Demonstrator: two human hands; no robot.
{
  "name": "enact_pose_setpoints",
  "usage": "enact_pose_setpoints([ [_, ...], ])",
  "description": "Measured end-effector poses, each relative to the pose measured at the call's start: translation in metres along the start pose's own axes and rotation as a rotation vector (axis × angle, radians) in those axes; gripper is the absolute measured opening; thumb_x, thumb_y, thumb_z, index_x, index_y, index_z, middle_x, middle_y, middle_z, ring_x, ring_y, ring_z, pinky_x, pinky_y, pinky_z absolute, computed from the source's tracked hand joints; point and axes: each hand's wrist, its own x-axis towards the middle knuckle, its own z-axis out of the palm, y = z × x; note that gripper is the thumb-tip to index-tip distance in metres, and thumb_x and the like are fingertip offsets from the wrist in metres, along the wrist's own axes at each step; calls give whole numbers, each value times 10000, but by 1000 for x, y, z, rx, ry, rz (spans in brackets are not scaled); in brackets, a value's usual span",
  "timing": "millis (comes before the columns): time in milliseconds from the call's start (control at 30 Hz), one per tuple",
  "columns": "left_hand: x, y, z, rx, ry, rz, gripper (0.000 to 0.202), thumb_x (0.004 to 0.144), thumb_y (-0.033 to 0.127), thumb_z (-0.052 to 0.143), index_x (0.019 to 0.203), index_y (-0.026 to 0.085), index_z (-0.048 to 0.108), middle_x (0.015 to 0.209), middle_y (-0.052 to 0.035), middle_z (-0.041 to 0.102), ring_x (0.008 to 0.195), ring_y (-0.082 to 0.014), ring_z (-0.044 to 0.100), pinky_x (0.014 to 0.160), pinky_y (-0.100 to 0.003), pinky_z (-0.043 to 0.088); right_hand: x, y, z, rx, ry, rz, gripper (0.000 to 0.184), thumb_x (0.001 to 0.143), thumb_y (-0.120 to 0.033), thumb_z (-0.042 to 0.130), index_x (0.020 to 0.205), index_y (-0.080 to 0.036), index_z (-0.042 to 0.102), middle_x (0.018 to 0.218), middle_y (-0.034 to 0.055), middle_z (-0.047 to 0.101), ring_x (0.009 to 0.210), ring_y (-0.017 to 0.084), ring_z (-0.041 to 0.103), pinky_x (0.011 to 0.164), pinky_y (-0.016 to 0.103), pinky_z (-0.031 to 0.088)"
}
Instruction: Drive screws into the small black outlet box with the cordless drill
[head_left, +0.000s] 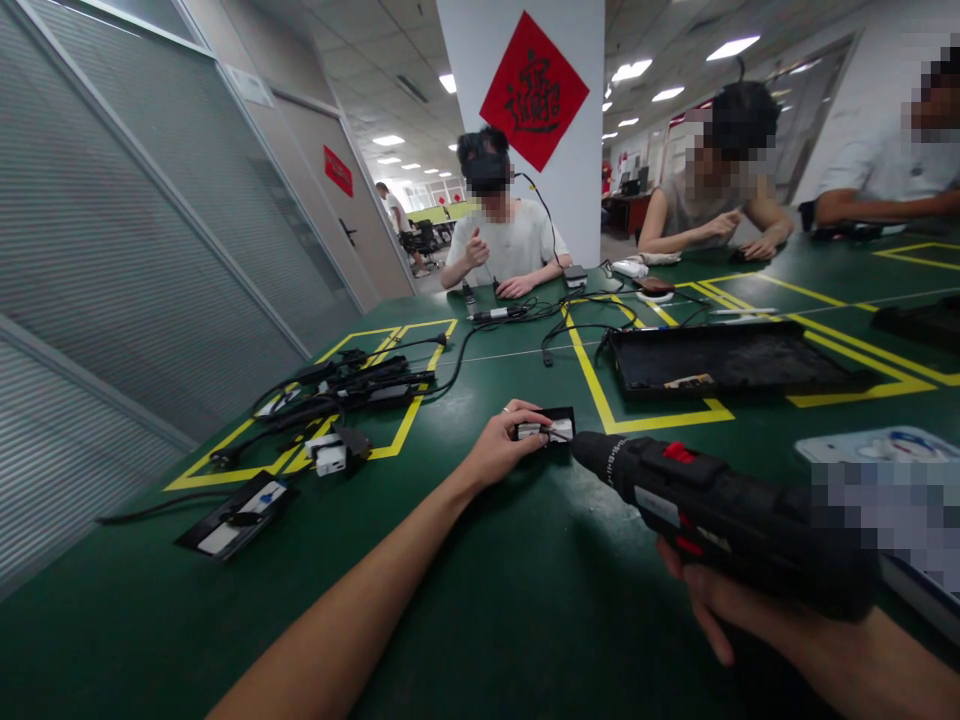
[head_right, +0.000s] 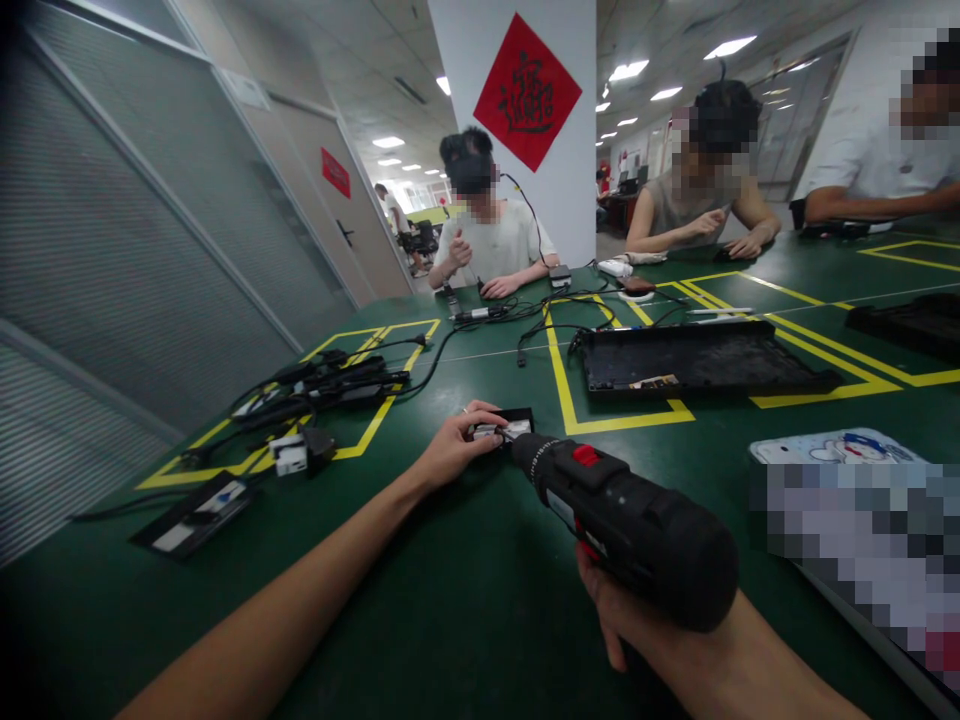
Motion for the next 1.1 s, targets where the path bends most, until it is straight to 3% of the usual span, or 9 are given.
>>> enact_pose_setpoints([
  [133, 0, -3, 0, -13, 1, 1, 201, 761, 260, 611, 948, 197, 644, 1093, -60, 486, 1019, -189, 495, 897, -326, 394, -3, -11, 1, 29, -3, 50, 208, 690, -401, 635, 739, -204, 588, 591, -25, 617, 396, 115, 577, 405, 231, 448],
  [433, 0, -4, 1, -21, 12, 3, 202, 754, 241, 617, 947, 188, 642, 1096, -64, 481, 1023, -185, 493, 887, -313, 390, -26, -51, 6, -100, 30, 32, 168, 765, -369, 589, 788, -204, 608, 526, -17, 597, 509, 141, 603, 627, 299, 513],
  [767, 0, -1, 2, -50, 26, -4, 188, 760, 260, 611, 925, 181, 653, 1105, -72, 484, 1044, -198, 491, 927, -339, 369, -9, -26, 6, 43, 26, 82, 132, 673, -278, 653, 734, -202, 564, 528, -38, 602, 400, 111, 579, 420, 221, 452],
  [967, 1, -1, 2, -67, 36, -4, 201, 753, 270, 619, 928, 179, 657, 1100, -78, 496, 1059, -214, 490, 930, -355, 379, -5, -25, 3, 49, -24, 119, 134, 668, -310, 652, 677, -199, 576, 458, -49, 570, 389, 123, 572, 411, 227, 471],
  [1100, 1, -2, 3, -65, 41, -4, 202, 754, 267, 617, 932, 180, 659, 1100, -77, 503, 1069, -213, 487, 931, -349, 380, -11, -27, 5, 19, 52, 98, 130, 685, -320, 642, 679, -204, 584, 461, -46, 576, 405, 124, 576, 460, 243, 500],
])
